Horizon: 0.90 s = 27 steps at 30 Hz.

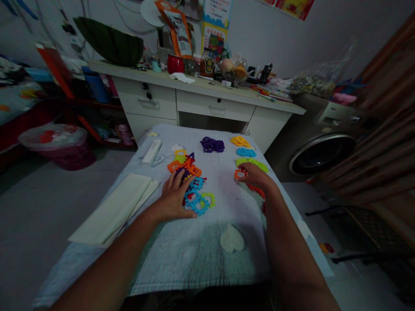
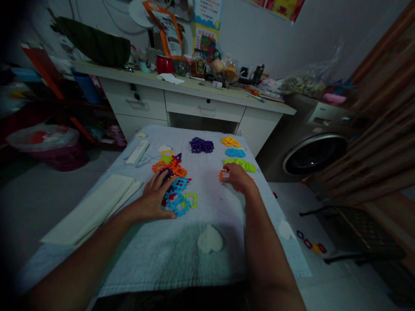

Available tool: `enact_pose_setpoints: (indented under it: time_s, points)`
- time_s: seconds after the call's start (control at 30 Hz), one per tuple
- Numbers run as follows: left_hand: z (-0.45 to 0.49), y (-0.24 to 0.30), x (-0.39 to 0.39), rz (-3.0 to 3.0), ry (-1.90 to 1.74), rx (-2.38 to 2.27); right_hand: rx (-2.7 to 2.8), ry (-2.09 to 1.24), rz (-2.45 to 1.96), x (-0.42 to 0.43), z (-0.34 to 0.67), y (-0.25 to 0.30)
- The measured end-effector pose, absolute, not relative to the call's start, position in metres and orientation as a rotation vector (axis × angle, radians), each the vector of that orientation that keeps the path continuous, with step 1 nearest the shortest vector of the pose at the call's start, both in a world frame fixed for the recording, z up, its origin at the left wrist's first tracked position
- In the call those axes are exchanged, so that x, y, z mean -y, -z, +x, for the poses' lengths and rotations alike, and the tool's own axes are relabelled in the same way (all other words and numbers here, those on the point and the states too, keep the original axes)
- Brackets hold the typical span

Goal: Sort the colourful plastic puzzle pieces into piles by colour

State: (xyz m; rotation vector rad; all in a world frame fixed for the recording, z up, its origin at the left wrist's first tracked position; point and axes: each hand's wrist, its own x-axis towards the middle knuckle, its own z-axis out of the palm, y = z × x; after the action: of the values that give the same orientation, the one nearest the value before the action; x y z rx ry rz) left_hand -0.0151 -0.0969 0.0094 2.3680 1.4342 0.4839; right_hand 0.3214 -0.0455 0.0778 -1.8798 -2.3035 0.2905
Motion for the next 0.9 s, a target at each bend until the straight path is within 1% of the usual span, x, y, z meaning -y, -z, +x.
enact_pose_setpoints:
  time_s: [0.17, 0.3, 0.37, 0.43, 0.57, 0.63, 0.77, 0.9]
  points:
    - [-0.013, -0.006, 0.094, 2.375, -0.54, -1.47, 2.343, -0.139, -2.045, 0.059, 0.348, -0.079]
    - [-0.012, -0.006, 0.091, 2.383, -0.555, -1.499, 2.289, -0.043, -2.197, 0.068, 0.343, -0.071]
    - [-0.011, -0.007, 0.09, 2.383, -0.554, -1.509, 2.242, 0.009, -2.191, 0.072, 0.335, -0.068]
    - [-0.009, -0.007, 0.089, 2.385, -0.563, -1.508, 2.269, -0.029, -2.051, 0.077, 0.321, -0.068]
    - [-0.008, -0.006, 0.089, 2.394, -0.607, -1.514, 2.508, -0.359, -1.488, 0.089, 0.273, -0.067]
    - [-0.008, -0.003, 0.089, 2.401, -0.641, -1.51, 2.581, -0.434, -1.297, 0.094, 0.247, -0.063]
    - [-0.01, 0.003, 0.086, 2.404, -0.686, -1.49, 2.616, -0.44, -1.201, 0.099, 0.216, -0.051]
    - [-0.014, 0.002, 0.082, 2.362, -0.722, -1.482, 2.507, -0.526, -1.17, 0.099, 0.218, -0.045]
